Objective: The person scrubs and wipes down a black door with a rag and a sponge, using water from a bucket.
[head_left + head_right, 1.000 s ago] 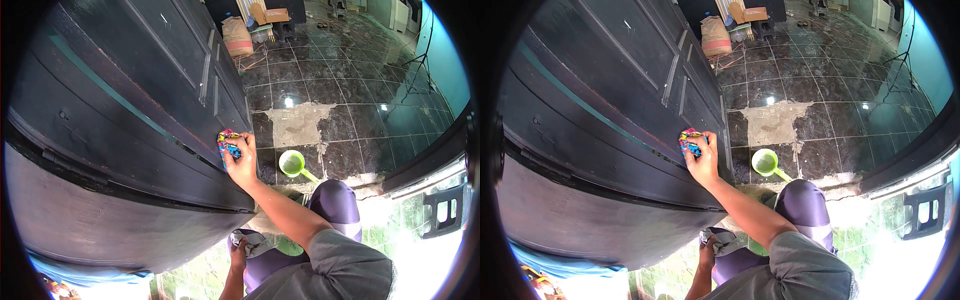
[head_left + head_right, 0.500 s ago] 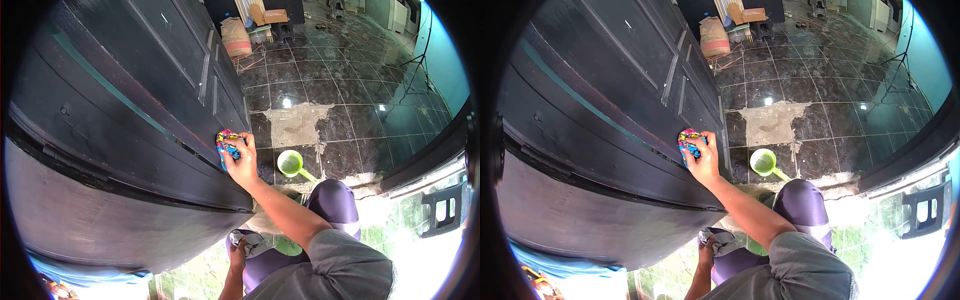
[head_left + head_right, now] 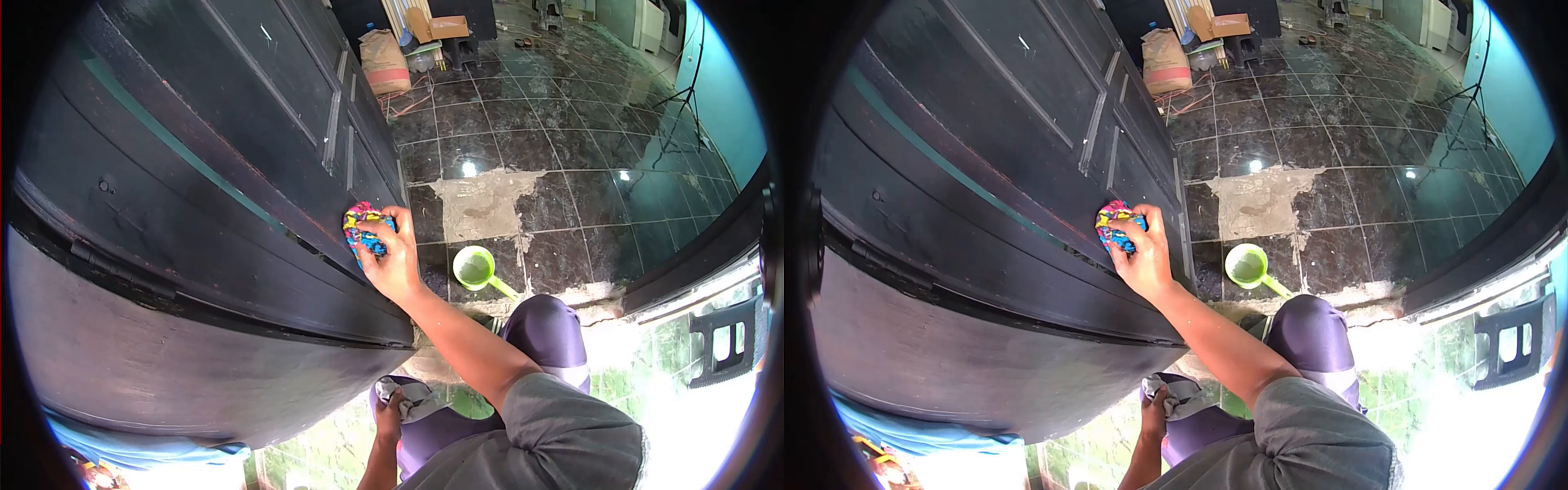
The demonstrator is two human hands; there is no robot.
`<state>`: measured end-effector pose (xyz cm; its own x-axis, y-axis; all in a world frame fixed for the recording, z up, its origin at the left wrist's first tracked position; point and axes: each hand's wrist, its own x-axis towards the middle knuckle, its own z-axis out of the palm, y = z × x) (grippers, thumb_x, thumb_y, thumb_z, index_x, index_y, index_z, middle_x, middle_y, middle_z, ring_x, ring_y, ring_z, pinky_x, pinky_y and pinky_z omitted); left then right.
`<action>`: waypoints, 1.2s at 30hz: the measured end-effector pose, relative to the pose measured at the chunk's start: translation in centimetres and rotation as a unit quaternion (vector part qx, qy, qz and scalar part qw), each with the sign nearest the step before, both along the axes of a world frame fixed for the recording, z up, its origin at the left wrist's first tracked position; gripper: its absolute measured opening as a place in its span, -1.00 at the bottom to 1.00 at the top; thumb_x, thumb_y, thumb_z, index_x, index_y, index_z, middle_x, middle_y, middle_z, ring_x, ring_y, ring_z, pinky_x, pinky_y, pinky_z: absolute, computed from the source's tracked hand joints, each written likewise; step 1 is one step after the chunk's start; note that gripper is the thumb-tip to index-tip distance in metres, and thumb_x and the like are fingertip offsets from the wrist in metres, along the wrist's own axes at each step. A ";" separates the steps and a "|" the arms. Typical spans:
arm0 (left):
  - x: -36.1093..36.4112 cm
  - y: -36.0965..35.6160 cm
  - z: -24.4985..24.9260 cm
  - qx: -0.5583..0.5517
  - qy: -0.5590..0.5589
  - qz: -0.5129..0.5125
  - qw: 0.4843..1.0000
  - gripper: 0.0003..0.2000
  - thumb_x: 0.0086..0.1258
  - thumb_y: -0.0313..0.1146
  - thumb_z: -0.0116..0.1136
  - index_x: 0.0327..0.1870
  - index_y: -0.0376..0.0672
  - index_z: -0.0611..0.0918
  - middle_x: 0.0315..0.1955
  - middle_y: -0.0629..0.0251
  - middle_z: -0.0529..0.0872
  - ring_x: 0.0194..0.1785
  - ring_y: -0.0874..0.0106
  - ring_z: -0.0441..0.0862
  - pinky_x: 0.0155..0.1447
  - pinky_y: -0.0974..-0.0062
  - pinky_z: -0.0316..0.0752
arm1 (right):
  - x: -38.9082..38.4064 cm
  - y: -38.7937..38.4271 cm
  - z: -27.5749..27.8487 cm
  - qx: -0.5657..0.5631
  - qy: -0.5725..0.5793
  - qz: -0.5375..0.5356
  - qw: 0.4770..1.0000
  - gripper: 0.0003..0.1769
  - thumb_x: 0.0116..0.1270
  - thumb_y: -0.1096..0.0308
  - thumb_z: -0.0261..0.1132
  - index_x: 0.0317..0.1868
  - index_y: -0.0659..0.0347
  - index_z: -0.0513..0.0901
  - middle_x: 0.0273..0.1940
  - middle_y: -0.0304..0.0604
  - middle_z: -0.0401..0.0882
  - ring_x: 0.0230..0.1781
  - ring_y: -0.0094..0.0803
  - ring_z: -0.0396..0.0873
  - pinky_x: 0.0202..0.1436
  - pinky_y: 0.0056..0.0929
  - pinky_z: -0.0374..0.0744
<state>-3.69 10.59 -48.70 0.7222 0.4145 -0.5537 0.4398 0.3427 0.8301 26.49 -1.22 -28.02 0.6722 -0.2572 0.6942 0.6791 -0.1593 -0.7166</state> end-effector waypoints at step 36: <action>-0.7 0.4 -0.2 0.021 -0.027 -0.013 0.999 -0.64 0.50 -0.30 0.39 0.21 -0.21 0.62 -0.10 0.37 0.74 -0.09 0.49 0.67 0.03 0.47 0.57 | -2.5 1.6 0.9 0.066 0.049 0.110 0.990 -0.57 0.31 0.66 0.22 0.13 0.16 0.77 0.28 0.22 0.51 0.21 0.18 0.62 0.30 -0.13 0.61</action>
